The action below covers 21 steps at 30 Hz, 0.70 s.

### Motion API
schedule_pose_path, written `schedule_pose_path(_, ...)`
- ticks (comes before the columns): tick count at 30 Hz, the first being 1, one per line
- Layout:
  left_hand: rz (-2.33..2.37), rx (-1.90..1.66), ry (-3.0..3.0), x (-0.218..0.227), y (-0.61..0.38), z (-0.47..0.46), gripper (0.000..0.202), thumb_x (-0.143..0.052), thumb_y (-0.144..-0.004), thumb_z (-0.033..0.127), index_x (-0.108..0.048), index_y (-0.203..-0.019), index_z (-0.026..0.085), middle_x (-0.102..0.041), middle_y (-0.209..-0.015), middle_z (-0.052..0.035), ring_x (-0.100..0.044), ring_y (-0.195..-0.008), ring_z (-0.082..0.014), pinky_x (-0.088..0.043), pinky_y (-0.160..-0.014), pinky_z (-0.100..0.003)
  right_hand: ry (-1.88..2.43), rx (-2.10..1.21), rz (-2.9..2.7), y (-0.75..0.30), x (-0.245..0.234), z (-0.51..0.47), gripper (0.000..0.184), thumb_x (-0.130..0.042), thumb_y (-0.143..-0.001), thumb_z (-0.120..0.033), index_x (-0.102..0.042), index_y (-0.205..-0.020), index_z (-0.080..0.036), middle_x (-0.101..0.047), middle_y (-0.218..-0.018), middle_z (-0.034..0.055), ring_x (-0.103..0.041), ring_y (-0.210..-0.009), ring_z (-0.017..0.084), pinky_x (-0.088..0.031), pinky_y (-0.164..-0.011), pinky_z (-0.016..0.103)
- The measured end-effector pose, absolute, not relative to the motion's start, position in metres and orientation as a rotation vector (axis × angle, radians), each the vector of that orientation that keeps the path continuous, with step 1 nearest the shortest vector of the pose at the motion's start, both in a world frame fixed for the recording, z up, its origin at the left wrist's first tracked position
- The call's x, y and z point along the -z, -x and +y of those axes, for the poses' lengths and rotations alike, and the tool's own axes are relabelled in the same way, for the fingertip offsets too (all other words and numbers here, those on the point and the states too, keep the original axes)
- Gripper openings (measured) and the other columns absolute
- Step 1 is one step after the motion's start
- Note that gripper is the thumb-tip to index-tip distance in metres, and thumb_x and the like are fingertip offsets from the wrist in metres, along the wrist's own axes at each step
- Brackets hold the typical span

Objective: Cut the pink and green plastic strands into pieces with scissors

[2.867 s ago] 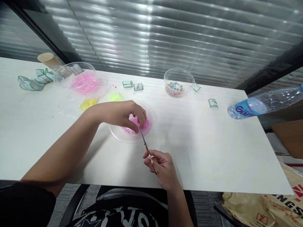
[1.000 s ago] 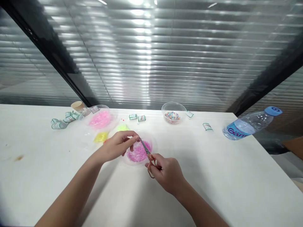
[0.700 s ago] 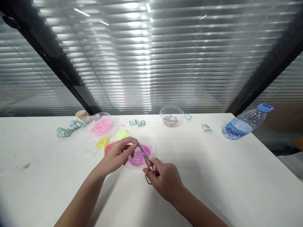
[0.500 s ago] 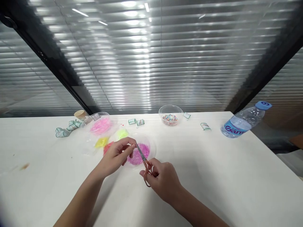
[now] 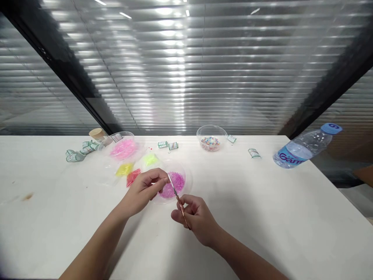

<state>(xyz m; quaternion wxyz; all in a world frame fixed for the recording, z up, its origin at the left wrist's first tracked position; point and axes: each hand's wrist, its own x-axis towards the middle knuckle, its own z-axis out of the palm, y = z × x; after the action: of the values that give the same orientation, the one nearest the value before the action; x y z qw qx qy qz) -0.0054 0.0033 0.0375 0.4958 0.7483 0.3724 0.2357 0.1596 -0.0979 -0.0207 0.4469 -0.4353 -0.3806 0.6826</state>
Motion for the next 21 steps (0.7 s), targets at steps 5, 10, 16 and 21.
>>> schedule_pose_path(5, 0.901, -0.565, -1.863, -0.037, 0.005, 0.002, 0.023, -0.048, -0.091, 0.031, -0.057, -0.075, 0.017, -0.06, -0.083, -0.0035, -0.051, -0.075, -0.0139, -0.039, -0.061, -0.024, 1.089, -1.702, -0.939, -0.159, 0.018, -0.099, 0.051, -0.074, -0.07, -0.055, -0.038, -0.068, -0.019, -0.02, -0.053, -0.0106, -0.013, -0.049, 0.004, -0.011, -0.048, 0.024)
schedule_pose_path(10, 0.907, -0.57, -1.871, -0.035, 0.005, 0.002, 0.024, -0.049, -0.091, 0.033, -0.059, -0.075, 0.018, -0.06, -0.08, -0.0027, -0.053, -0.075, -0.0141, -0.039, -0.062, -0.024, 1.081, -1.718, -0.896, -0.157, 0.015, -0.098, 0.055, -0.075, -0.065, -0.059, -0.037, -0.066, -0.019, -0.025, -0.055, -0.0096, -0.014, -0.051, 0.004, -0.012, -0.047, 0.023)
schedule_pose_path(16, 0.903, -0.586, -1.875, -0.034, 0.005, 0.002, 0.022, -0.049, -0.091, 0.029, -0.059, -0.075, 0.018, -0.061, -0.082, -0.0024, -0.052, -0.075, -0.0134, -0.039, -0.063, -0.024, 1.008, -1.711, -0.894, -0.152, 0.018, -0.098, 0.054, -0.072, -0.068, -0.062, -0.039, -0.067, -0.019, -0.026, -0.054, -0.01, -0.015, -0.049, 0.003, -0.013, -0.045, 0.022)
schedule_pose_path(21, 0.927, -0.585, -1.882, -0.033, 0.003, 0.0, 0.02, -0.049, -0.09, 0.027, -0.056, -0.074, 0.017, -0.059, -0.079, -0.0018, -0.051, -0.073, -0.0129, -0.038, -0.06, -0.023, 1.011, -1.708, -0.88, -0.149, 0.019, -0.1, 0.055, -0.07, -0.069, -0.063, -0.038, -0.068, -0.019, -0.025, -0.054, -0.0105, -0.015, -0.047, 0.002, -0.013, -0.044, 0.021)
